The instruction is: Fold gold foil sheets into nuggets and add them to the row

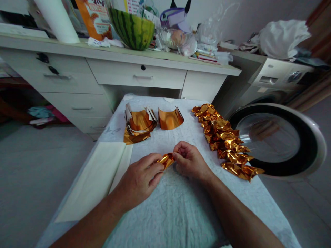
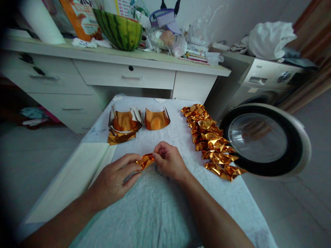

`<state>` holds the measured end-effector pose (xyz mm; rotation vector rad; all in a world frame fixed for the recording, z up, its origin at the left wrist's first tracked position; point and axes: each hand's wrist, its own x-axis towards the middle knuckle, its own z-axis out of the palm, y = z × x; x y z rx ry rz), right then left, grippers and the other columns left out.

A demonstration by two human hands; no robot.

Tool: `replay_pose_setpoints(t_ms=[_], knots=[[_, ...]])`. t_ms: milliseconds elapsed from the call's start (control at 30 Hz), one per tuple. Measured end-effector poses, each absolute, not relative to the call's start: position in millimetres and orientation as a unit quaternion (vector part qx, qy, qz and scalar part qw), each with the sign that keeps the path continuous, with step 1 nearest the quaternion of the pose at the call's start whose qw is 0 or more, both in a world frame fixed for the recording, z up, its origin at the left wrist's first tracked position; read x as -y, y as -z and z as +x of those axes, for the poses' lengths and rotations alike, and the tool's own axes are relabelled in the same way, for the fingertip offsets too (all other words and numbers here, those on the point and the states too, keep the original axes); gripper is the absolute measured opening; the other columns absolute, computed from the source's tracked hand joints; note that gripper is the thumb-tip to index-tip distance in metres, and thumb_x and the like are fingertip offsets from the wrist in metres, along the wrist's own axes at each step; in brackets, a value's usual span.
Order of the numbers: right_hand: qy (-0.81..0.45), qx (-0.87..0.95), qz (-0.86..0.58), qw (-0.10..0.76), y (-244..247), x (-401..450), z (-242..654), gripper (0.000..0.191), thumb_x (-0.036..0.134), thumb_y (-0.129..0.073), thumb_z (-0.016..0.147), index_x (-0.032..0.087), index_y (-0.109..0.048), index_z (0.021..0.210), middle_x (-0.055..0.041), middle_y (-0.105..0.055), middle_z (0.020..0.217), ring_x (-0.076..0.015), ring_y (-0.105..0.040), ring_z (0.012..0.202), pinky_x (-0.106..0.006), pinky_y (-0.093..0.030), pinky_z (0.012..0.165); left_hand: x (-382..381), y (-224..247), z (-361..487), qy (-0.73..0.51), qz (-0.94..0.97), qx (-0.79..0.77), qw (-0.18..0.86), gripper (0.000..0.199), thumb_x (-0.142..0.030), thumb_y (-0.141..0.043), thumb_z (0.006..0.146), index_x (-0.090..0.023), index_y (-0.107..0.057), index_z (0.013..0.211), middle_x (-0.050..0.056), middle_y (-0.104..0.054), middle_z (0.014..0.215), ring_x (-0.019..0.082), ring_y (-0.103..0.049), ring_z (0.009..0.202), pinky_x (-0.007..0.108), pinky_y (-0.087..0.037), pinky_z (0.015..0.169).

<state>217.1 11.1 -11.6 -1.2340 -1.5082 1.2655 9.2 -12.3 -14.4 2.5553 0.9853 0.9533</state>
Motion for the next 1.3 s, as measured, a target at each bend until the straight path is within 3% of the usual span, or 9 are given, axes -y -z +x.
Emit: replay_pose_setpoints(t_ms=[67,167,233,300,467,700,967,1300], knots=[[-0.438,0.624,-0.509,0.399,13,-10,216,0.012,0.028,-0.06,0.084,0.019,-0.053,0.078,0.0045,-0.052,0.061,-0.0087,-0.045,0.053,-0.02,-0.034,0.049,15,9,9,-0.334,0.852,-0.381,0.129,0.018,-0.025,-0.06,0.087,-0.02,-0.055,0.103,0.008,-0.057,0.118,0.019,-0.062,0.1,0.031,-0.052,0.084],[-0.373,0.658,-0.519,0.399,12,-7,214,0.008,0.025,-0.057,0.085,0.02,-0.053,0.08,0.0054,-0.051,0.059,-0.0086,-0.046,0.051,-0.02,-0.035,0.049,14,4,10,-0.336,0.803,-0.471,0.143,0.028,-0.037,-0.055,0.09,-0.018,-0.049,0.11,0.003,-0.062,0.089,0.016,-0.063,0.07,0.029,-0.052,0.063],[-0.352,0.67,-0.513,0.404,10,-4,211,0.007,0.024,-0.055,0.086,0.02,-0.052,0.08,0.0057,-0.051,0.058,-0.0085,-0.046,0.051,-0.02,-0.035,0.05,12,5,10,-0.311,0.784,-0.51,0.168,0.029,-0.039,-0.047,0.094,-0.018,-0.047,0.114,-0.002,-0.061,0.075,0.016,-0.062,0.061,0.028,-0.049,0.057],[-0.343,0.677,-0.505,0.411,8,-1,208,0.007,0.024,-0.054,0.087,0.02,-0.052,0.081,0.0056,-0.051,0.059,-0.0086,-0.047,0.052,-0.019,-0.036,0.05,8,7,12,-0.29,0.777,-0.526,0.188,0.027,-0.037,-0.041,0.096,-0.019,-0.05,0.115,-0.002,-0.065,0.075,0.018,-0.066,0.066,0.029,-0.049,0.06],[-0.31,0.708,-0.5,0.39,7,2,203,0.002,0.02,-0.053,0.086,0.02,-0.052,0.084,0.0056,-0.053,0.06,-0.0088,-0.048,0.052,-0.02,-0.035,0.052,3,15,14,-0.286,0.79,-0.518,0.163,0.027,-0.028,-0.035,0.098,-0.02,-0.061,0.104,0.003,-0.073,0.096,0.018,-0.07,0.084,0.03,-0.051,0.074],[-0.266,0.75,-0.514,0.32,6,4,202,0.005,0.02,-0.045,0.091,0.021,-0.049,0.09,0.0029,-0.058,0.064,-0.0122,-0.053,0.055,-0.022,-0.036,0.057,4,21,14,-0.288,0.806,-0.512,0.072,0.027,-0.023,-0.038,0.096,-0.016,-0.064,0.104,0.007,-0.075,0.096,0.02,-0.072,0.081,0.03,-0.053,0.071],[-0.255,0.778,-0.509,0.266,6,9,198,0.011,0.021,-0.036,0.094,0.021,-0.047,0.095,-0.0015,-0.061,0.073,-0.0162,-0.059,0.062,-0.024,-0.039,0.06,4,18,14,-0.25,0.803,-0.539,0.044,0.026,-0.014,-0.042,0.091,-0.016,-0.064,0.106,0.008,-0.076,0.096,0.022,-0.072,0.081,0.032,-0.055,0.07],[-0.256,0.756,-0.527,0.292,4,7,199,0.011,0.026,-0.043,0.094,0.021,-0.049,0.086,0.0019,-0.058,0.064,-0.013,-0.055,0.055,-0.022,-0.036,0.056,6,14,18,-0.242,0.812,-0.53,0.043,0.021,-0.018,-0.043,0.093,-0.019,-0.064,0.094,0.005,-0.075,0.085,0.02,-0.071,0.075,0.029,-0.053,0.068]])
